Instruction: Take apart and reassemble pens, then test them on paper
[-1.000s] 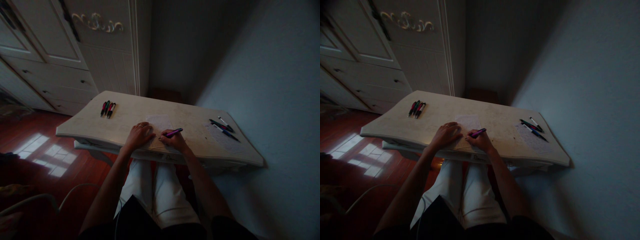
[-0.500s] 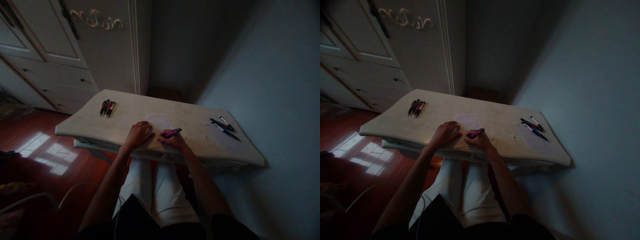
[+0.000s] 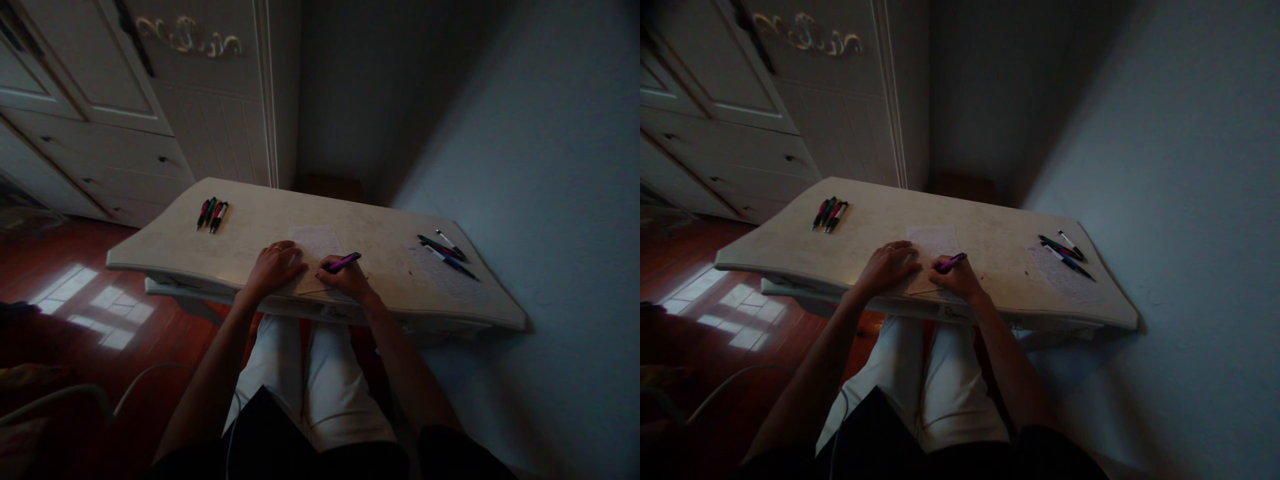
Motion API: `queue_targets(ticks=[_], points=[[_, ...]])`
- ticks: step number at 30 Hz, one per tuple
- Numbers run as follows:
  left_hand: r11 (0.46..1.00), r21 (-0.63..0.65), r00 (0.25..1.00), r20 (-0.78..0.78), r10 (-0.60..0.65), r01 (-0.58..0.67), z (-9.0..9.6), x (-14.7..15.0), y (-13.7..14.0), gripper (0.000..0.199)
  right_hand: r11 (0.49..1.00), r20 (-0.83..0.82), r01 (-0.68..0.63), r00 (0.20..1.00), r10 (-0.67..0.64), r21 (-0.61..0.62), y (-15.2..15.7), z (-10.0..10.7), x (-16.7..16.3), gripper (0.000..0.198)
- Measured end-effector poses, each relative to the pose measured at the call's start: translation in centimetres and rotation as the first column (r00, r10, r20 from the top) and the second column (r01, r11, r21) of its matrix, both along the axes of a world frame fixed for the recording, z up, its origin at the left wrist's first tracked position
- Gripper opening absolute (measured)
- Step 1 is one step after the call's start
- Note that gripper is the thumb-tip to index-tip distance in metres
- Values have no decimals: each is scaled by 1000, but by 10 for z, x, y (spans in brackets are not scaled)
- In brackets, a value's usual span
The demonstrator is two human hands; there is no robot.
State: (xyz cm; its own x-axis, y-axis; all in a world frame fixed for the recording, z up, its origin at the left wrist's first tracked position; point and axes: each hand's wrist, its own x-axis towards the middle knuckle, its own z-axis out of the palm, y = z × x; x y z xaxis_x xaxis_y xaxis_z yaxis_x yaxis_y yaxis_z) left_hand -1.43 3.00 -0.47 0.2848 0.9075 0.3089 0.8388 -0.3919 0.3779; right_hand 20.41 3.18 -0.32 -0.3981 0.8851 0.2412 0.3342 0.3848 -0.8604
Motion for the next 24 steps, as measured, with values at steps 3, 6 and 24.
queue_targets(ticks=[3,6,24], points=[[1000,0,1000,-9,7,-7,0,0,-1,39,1000,3,-15,1000,15,-3,1,0,0,14],[1000,-2,1000,-10,4,-4,0,0,0,40,1000,2,6,1000,-6,18,1,0,0,14],[1000,8,1000,21,-2,2,-2,0,1,38,992,-88,114,989,-118,-48,-3,3,3,13]])
